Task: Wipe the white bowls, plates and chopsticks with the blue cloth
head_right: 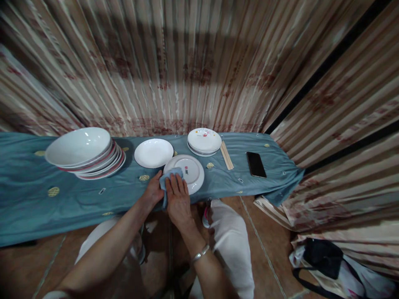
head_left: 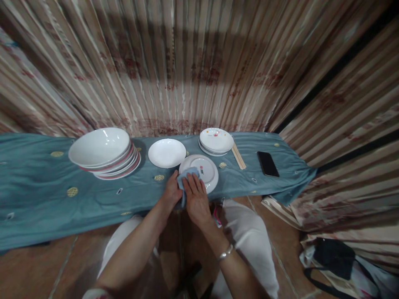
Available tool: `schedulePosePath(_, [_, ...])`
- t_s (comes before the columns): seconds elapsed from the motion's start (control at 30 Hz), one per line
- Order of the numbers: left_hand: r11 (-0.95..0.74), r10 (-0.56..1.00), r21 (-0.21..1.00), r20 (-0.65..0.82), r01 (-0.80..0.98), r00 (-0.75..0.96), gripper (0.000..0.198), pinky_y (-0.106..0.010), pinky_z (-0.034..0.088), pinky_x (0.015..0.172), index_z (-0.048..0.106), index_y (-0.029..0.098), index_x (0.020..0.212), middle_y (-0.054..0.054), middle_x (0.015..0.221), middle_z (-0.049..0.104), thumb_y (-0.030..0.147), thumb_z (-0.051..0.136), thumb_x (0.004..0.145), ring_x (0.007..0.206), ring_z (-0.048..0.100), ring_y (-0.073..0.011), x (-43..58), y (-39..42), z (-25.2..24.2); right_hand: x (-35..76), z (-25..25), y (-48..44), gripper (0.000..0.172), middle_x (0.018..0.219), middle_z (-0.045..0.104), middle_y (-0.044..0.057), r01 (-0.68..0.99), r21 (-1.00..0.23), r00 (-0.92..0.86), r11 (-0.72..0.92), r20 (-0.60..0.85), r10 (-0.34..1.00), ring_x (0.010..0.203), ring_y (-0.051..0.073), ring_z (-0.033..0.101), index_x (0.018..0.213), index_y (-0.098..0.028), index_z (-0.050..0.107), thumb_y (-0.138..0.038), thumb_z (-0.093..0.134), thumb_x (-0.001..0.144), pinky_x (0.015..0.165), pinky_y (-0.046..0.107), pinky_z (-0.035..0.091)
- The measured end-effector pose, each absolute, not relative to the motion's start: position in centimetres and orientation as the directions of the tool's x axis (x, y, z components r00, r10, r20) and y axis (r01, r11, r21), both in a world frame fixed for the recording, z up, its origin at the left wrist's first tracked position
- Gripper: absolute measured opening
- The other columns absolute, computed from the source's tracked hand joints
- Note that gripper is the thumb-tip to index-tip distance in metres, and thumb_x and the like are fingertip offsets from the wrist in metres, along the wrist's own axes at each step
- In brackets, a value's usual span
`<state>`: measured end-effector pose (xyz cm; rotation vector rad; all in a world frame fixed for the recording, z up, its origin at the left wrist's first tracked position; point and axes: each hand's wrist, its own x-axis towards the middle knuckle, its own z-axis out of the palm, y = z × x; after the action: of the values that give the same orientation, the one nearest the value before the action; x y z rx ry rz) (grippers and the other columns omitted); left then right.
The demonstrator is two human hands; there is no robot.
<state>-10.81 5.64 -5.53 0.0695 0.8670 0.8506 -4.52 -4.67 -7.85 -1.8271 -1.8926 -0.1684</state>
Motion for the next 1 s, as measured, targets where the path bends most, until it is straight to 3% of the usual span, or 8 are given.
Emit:
schedulePosePath(0.17, [0.663,0.696,0.375,-0.627,-0.648,0.350,0.031,-0.024,0.056,0.074,0.064,0.009,0.085,-0.011,0.080,0.073,0.025,0.039,0.095,0.079,0.070,-0.0174,-10.8,5.7,-5.4,-3.3,-6.6,-2.9,0.049,0.149,0.039,0.011,0.955,-0.245,-0.046,0.167,0.435,0.899,0.143,0.025,0.024,0.140,-0.012,0.044,-0.010,0.039,0.091,0.114,0.044,0.025])
schedulePosePath(0.37, [0.660,0.711,0.382,-0.595,-0.647,0.374,0.028,-0.027,0.055,0.082,0.068,0.011,0.097,-0.006,0.078,0.073,0.020,0.041,0.092,0.083,0.070,-0.0177,-10.5,5.6,-5.1,-2.4,-5.3,-1.4,0.049,0.149,0.039,0.014,0.945,-0.296,-0.011,0.142,0.404,0.915,0.142,0.025,0.026,0.140,-0.007,0.041,-0.013,0.039,0.091,0.115,0.044,0.023])
schedulePosePath(0.6, [0.685,0.700,0.408,-0.598,-0.603,0.390,0.027,-0.026,0.056,0.073,0.067,0.009,0.095,-0.005,0.066,0.071,0.017,0.041,0.092,0.069,0.070,-0.0172,-10.8,5.4,-4.7,-0.8,-4.4,0.2,0.047,0.148,0.040,0.015,0.940,-0.338,0.086,0.050,0.376,0.923,0.140,0.024,0.031,0.140,-0.008,0.042,-0.023,0.036,0.095,0.115,0.043,0.023])
schedulePosePath(0.77, [0.704,0.692,0.424,-0.591,-0.570,0.414,0.031,-0.030,0.056,0.075,0.065,0.007,0.107,-0.005,0.064,0.070,0.019,0.039,0.094,0.061,0.068,-0.0171,-10.7,5.3,-4.6,0.1,-4.8,0.5,0.048,0.149,0.040,0.014,0.942,-0.334,0.141,-0.002,0.390,0.910,0.140,0.023,0.031,0.141,-0.009,0.040,-0.025,0.033,0.097,0.114,0.043,0.023])
schedulePosePath(1.0, [0.655,0.747,0.470,-0.519,-0.591,0.415,0.033,-0.034,0.055,0.082,0.062,0.012,0.117,-0.006,0.078,0.074,0.011,0.043,0.089,0.081,0.070,-0.0207,-10.4,4.9,-4.3,1.4,-5.4,-0.2,0.047,0.146,0.043,0.017,0.949,-0.295,0.227,-0.108,0.405,0.886,0.136,0.025,0.036,0.140,-0.007,0.042,-0.022,0.036,0.096,0.111,0.045,0.028])
